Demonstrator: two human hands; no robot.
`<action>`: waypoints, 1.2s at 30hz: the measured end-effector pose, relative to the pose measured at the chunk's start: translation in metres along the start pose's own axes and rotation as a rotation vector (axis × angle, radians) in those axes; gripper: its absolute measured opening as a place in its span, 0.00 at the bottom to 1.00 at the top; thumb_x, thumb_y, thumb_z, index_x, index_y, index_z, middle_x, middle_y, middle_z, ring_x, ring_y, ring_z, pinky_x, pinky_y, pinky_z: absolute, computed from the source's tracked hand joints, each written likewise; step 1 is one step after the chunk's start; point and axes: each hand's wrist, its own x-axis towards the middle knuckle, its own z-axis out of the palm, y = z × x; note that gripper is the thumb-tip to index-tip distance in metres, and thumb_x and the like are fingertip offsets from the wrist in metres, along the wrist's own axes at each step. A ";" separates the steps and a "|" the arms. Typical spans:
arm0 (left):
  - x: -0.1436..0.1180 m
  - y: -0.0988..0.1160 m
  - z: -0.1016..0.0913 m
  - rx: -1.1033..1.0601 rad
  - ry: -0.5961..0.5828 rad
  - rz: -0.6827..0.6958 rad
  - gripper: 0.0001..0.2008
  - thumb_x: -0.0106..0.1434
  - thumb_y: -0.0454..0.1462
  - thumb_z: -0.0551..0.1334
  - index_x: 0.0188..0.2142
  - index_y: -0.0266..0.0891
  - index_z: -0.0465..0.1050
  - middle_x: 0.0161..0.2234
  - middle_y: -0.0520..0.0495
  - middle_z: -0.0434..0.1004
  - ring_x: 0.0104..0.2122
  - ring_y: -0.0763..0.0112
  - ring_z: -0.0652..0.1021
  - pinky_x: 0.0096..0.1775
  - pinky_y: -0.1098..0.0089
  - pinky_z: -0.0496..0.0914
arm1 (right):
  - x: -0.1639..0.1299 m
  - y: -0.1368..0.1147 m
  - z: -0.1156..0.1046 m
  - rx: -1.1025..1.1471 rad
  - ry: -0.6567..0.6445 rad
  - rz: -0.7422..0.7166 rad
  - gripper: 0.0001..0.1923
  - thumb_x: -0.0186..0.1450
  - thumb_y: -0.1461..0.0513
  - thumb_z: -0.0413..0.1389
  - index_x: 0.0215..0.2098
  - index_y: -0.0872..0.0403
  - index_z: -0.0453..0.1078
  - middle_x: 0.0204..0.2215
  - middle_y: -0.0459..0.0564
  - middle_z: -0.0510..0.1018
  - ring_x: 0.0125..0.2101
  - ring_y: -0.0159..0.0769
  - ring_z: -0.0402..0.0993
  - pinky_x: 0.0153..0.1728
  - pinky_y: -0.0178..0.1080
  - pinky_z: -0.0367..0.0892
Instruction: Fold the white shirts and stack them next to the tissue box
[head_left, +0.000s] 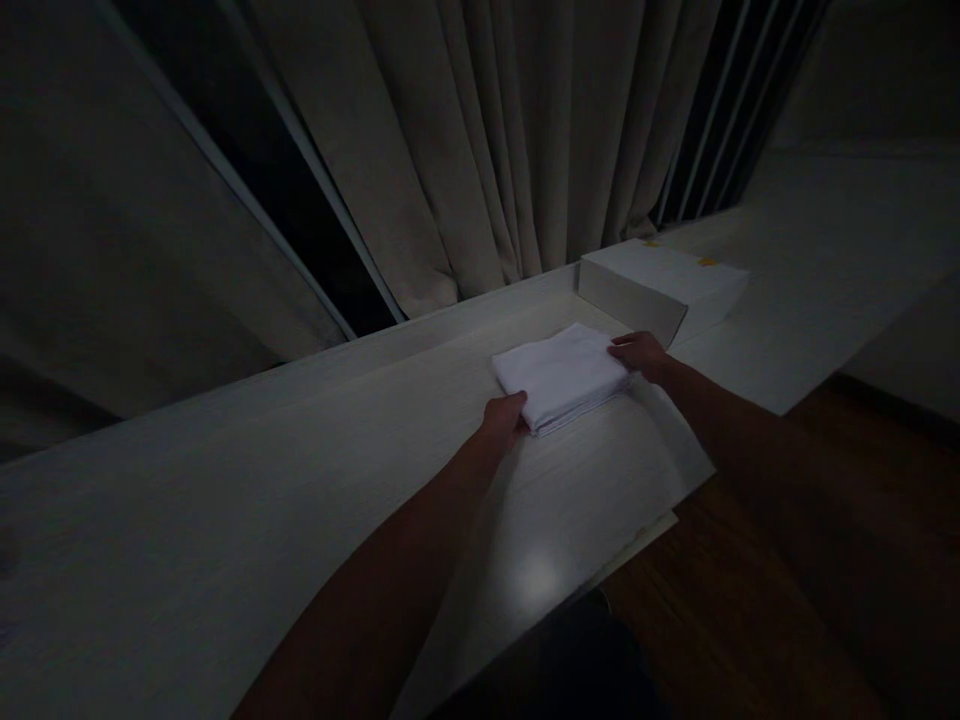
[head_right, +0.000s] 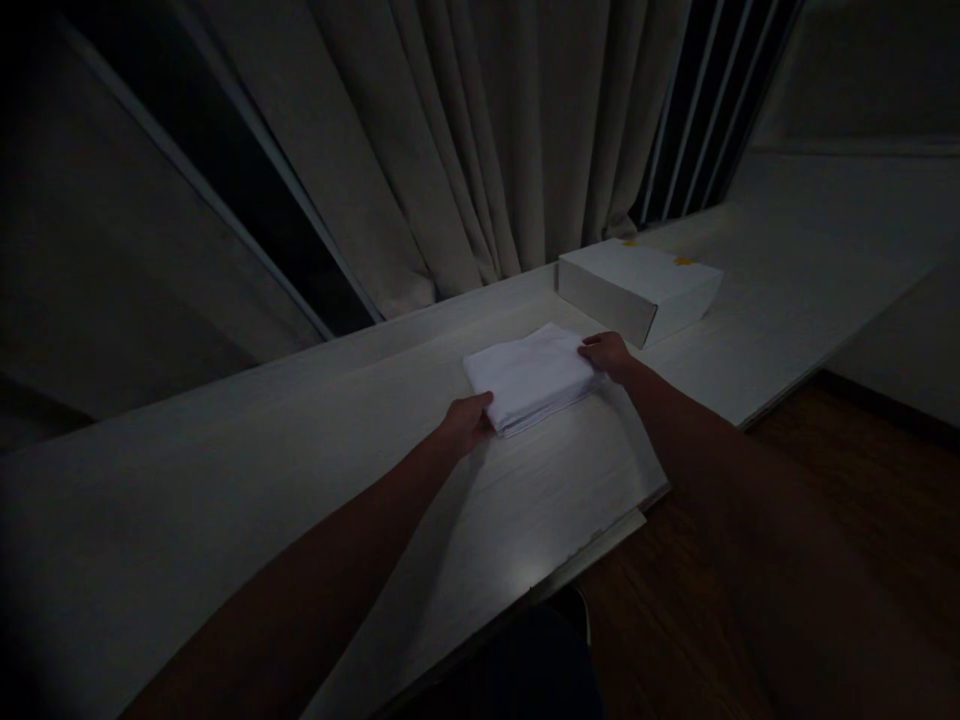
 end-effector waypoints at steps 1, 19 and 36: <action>0.000 0.000 0.000 0.014 -0.001 -0.005 0.19 0.61 0.41 0.65 0.49 0.30 0.69 0.40 0.37 0.77 0.37 0.65 0.79 0.38 0.64 0.74 | 0.000 0.001 0.001 -0.013 -0.002 0.014 0.12 0.55 0.66 0.65 0.37 0.64 0.77 0.25 0.52 0.77 0.24 0.32 0.71 0.27 0.34 0.66; -0.198 -0.125 -0.142 0.461 0.098 0.464 0.08 0.55 0.35 0.61 0.35 0.41 0.75 0.36 0.44 0.79 0.37 0.67 0.76 0.43 0.67 0.69 | -0.269 -0.029 0.094 -0.316 -0.028 -0.763 0.21 0.68 0.58 0.48 0.57 0.58 0.64 0.53 0.61 0.69 0.55 0.49 0.61 0.56 0.48 0.57; -0.396 -0.149 -0.500 0.715 0.922 0.364 0.13 0.59 0.45 0.57 0.36 0.40 0.74 0.36 0.45 0.80 0.37 0.63 0.78 0.42 0.65 0.69 | -0.418 -0.031 0.191 -0.594 -0.214 -1.105 0.18 0.69 0.58 0.44 0.51 0.54 0.70 0.51 0.59 0.73 0.52 0.53 0.65 0.54 0.55 0.55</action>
